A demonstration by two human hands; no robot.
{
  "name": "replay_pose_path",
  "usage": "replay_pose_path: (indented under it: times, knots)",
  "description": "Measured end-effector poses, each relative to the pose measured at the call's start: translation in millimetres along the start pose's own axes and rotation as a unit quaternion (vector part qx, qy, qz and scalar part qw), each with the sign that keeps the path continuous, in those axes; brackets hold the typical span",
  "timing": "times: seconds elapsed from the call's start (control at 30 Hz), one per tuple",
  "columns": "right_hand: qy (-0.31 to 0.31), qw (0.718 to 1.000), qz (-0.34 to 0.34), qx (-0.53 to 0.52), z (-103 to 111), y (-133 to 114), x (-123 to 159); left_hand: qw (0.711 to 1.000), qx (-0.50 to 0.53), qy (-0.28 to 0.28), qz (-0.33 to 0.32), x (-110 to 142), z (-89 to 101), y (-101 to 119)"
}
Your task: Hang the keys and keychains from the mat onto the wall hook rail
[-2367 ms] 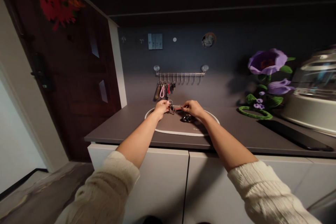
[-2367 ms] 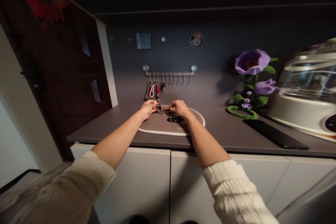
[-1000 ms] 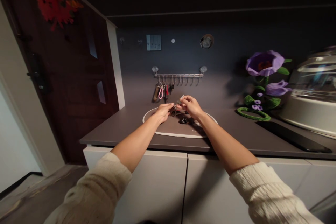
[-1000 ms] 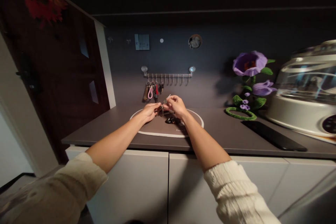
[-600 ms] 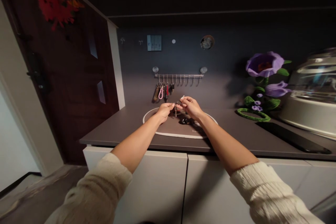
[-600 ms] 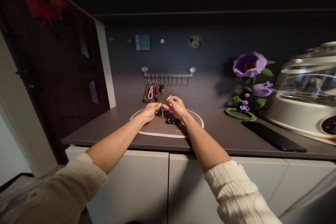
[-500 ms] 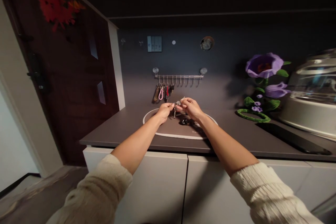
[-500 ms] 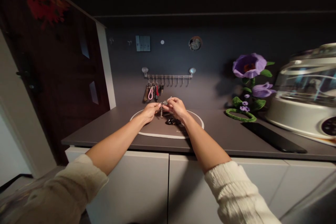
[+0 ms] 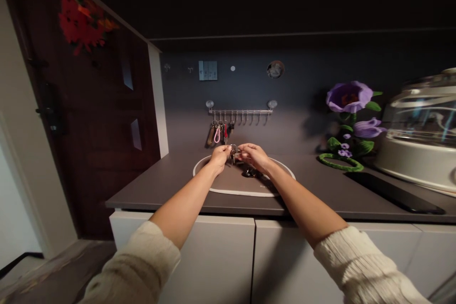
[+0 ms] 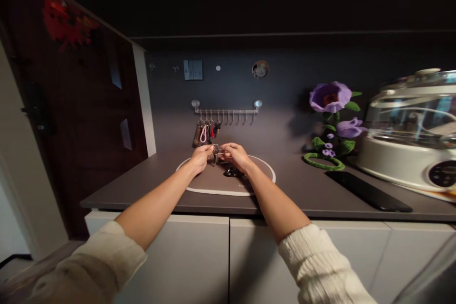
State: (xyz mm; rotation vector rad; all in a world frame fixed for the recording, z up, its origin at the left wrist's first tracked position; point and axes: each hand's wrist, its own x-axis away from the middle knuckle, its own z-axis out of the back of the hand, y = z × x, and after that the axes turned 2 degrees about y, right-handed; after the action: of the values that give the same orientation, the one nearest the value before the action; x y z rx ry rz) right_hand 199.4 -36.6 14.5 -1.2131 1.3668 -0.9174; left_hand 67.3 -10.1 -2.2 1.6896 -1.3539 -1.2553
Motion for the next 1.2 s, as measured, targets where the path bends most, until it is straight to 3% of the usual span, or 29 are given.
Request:
replay_pose_path:
  times: [0.33, 0.73, 0.97, 1.2]
  knots:
    - [-0.034, 0.997, 0.062, 0.037, -1.0, 8.4, -4.9, 1.000, 0.001, -0.008, 0.007, 1.0, 0.7, 0.1]
    - [-0.051, 0.992, 0.100, 0.056, 4.2, 11.7, -10.6, 0.999, -0.003, -0.039, -0.029, -0.4, 2.1, -1.0]
    - [-0.027, 0.994, 0.106, 0.020, 2.7, 5.1, -6.8, 1.000, 0.026, 0.009, 0.004, 0.3, 3.0, 4.8]
    - [0.006, 0.998, 0.063, -0.013, 6.0, -4.8, -11.5, 0.998, 0.054, 0.040, 0.007, -3.7, 3.7, 5.0]
